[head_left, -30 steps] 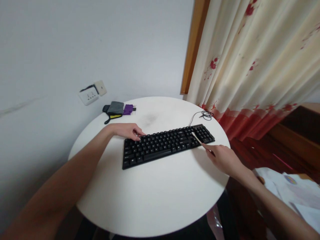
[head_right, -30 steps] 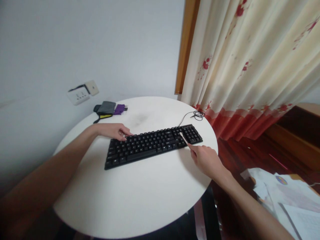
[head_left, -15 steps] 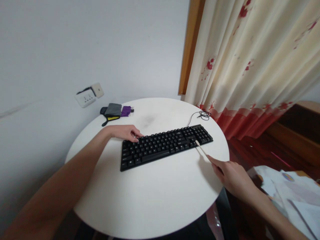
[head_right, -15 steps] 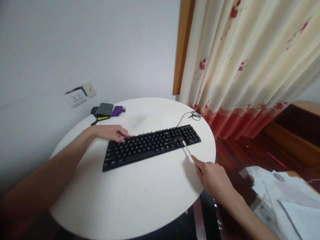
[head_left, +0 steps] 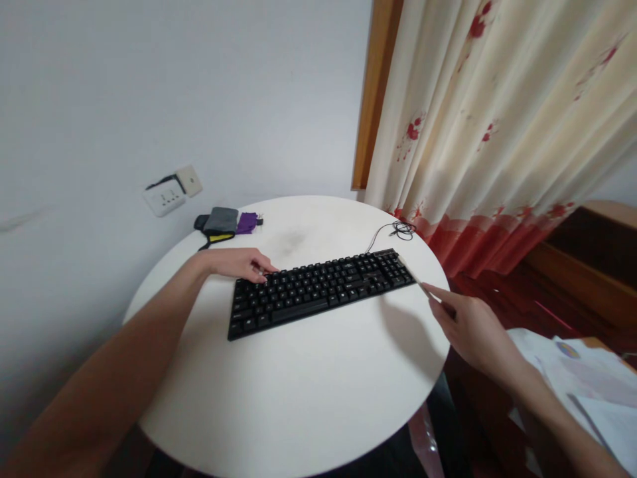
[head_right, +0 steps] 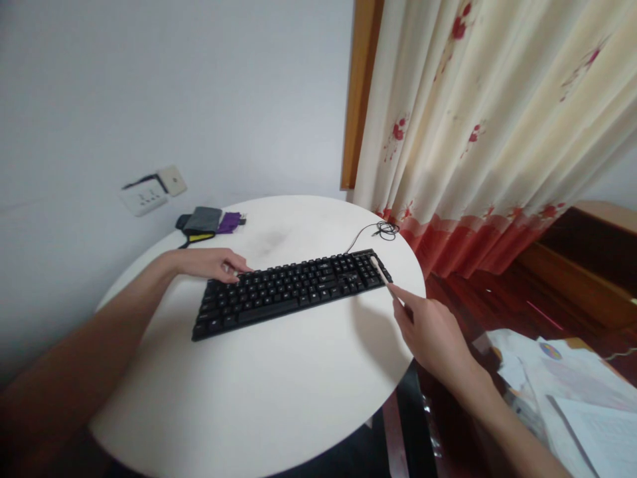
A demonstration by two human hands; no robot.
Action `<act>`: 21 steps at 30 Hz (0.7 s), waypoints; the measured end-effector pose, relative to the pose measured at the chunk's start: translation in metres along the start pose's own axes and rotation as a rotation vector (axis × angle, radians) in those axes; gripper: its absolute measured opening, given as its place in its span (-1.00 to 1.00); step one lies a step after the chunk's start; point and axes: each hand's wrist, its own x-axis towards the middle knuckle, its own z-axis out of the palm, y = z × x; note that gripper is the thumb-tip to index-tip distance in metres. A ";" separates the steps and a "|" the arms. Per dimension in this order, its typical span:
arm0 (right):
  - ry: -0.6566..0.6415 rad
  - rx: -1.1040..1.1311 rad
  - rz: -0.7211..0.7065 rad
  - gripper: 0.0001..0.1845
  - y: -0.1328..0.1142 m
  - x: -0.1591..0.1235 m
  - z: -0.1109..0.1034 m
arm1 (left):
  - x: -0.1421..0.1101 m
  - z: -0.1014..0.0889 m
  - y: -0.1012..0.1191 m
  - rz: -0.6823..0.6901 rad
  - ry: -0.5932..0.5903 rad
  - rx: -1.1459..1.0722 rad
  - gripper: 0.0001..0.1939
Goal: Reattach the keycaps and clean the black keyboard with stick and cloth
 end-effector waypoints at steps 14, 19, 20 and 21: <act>-0.134 -0.202 -0.103 -0.61 -0.041 0.088 0.051 | -0.007 -0.005 -0.011 -0.002 0.015 0.014 -0.53; -0.151 -0.291 -0.126 -0.61 -0.028 0.063 0.045 | -0.006 -0.004 -0.012 -0.031 0.027 0.008 -0.54; -0.158 -0.306 -0.127 -0.60 -0.026 0.057 0.044 | -0.006 -0.003 -0.011 -0.042 0.031 0.011 -0.54; -0.166 -0.319 -0.124 -0.59 -0.024 0.050 0.042 | -0.006 -0.003 -0.010 -0.050 0.034 0.014 -0.54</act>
